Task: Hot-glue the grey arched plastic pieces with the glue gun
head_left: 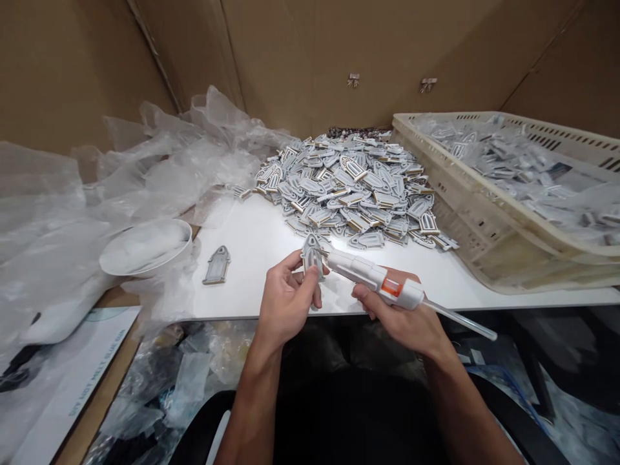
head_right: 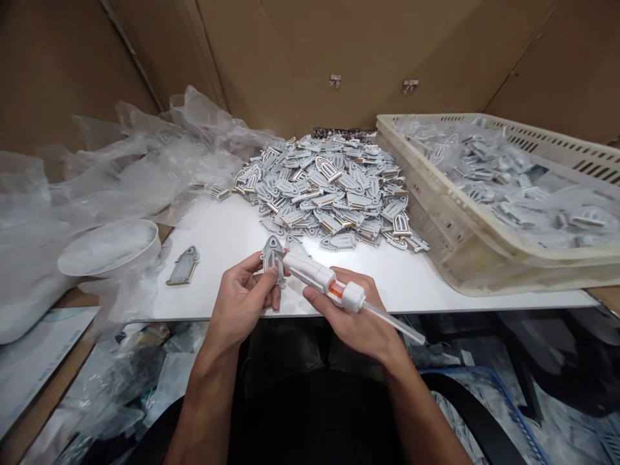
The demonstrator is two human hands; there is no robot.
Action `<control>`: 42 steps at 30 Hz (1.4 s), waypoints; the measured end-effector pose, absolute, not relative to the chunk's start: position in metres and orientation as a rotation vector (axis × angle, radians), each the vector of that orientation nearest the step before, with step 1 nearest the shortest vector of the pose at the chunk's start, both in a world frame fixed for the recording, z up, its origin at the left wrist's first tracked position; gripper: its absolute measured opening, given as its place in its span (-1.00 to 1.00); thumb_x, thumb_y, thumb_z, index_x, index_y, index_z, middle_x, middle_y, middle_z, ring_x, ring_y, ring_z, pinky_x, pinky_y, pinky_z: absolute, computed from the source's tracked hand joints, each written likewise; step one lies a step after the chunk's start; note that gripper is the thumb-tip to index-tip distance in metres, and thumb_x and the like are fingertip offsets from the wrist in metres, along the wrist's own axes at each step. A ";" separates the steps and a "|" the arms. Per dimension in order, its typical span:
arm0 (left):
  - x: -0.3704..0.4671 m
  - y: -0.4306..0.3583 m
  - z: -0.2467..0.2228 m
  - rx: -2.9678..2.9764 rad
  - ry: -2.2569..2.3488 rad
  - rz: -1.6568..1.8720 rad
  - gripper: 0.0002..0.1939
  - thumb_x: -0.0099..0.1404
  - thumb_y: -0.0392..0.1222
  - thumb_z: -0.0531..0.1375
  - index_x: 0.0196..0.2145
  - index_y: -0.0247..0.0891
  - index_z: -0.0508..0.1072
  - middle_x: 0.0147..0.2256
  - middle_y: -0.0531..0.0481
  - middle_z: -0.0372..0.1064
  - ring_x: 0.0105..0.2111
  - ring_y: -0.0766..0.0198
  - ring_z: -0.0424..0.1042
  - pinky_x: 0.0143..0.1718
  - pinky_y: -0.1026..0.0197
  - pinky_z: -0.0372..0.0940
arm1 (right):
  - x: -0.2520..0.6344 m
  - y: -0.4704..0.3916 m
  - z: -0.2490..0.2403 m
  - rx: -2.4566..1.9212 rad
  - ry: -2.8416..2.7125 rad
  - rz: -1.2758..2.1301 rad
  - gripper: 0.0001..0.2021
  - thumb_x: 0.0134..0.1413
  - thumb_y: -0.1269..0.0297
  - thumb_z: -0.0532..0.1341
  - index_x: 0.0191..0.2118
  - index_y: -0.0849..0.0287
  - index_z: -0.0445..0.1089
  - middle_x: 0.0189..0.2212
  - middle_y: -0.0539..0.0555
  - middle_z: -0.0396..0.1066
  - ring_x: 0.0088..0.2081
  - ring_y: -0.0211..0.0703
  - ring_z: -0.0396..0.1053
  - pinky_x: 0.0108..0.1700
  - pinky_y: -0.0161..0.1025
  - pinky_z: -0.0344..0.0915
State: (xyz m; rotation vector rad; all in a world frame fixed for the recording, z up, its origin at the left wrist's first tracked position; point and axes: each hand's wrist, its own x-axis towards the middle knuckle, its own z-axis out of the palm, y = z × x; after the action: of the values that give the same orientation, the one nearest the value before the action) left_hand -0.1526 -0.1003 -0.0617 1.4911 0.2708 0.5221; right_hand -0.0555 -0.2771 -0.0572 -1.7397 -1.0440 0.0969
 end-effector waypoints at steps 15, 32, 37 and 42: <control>-0.152 -0.102 -0.060 1.493 0.259 0.526 -0.77 0.44 -0.10 0.23 -0.21 -0.37 0.43 -0.30 -0.02 0.46 -0.64 0.53 0.28 -0.62 0.39 0.12 | -0.047 -0.282 -0.070 -1.807 -0.799 0.407 -0.40 0.30 -0.29 0.21 -0.44 0.20 0.45 -0.58 0.06 0.40 -0.52 -0.21 0.36 -0.43 -0.28 0.26; -0.151 -0.101 -0.058 1.417 0.270 0.481 -0.72 0.41 -0.08 0.27 -0.05 -0.31 0.40 -0.23 0.00 0.47 -0.67 0.53 0.27 -0.65 0.39 0.13 | -0.032 -0.274 -0.064 -1.113 -0.662 0.736 -0.42 0.30 -0.21 0.29 -0.46 0.27 0.38 -0.48 0.10 0.45 -0.65 -0.32 0.32 -0.61 -0.39 0.18; -0.144 -0.103 -0.052 1.403 0.360 0.516 -0.58 0.34 0.13 0.36 -0.18 -0.29 0.38 -0.39 0.08 0.40 -0.73 0.47 0.23 -0.71 0.37 0.08 | -0.034 -0.277 -0.065 -1.125 -0.743 0.769 -0.43 0.33 -0.20 0.27 -0.44 0.27 0.40 -0.46 0.11 0.45 -0.64 -0.31 0.32 -0.57 -0.34 0.19; -0.138 -0.103 -0.049 1.321 0.445 0.493 -0.42 0.34 0.37 0.24 -0.28 -0.27 0.32 -0.46 0.03 0.40 -0.77 0.40 0.23 -0.74 0.36 -0.08 | -0.032 -0.287 -0.069 -1.203 -0.870 0.808 -0.42 0.38 -0.19 0.22 -0.43 0.28 0.42 -0.47 0.13 0.46 -0.61 -0.29 0.33 -0.51 -0.30 0.19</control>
State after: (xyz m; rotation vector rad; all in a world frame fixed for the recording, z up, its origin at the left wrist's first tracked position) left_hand -0.1385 -0.1034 -0.0491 1.3214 0.4452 0.4935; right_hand -0.0322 -0.2867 -0.0687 -1.2033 -0.8699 0.8081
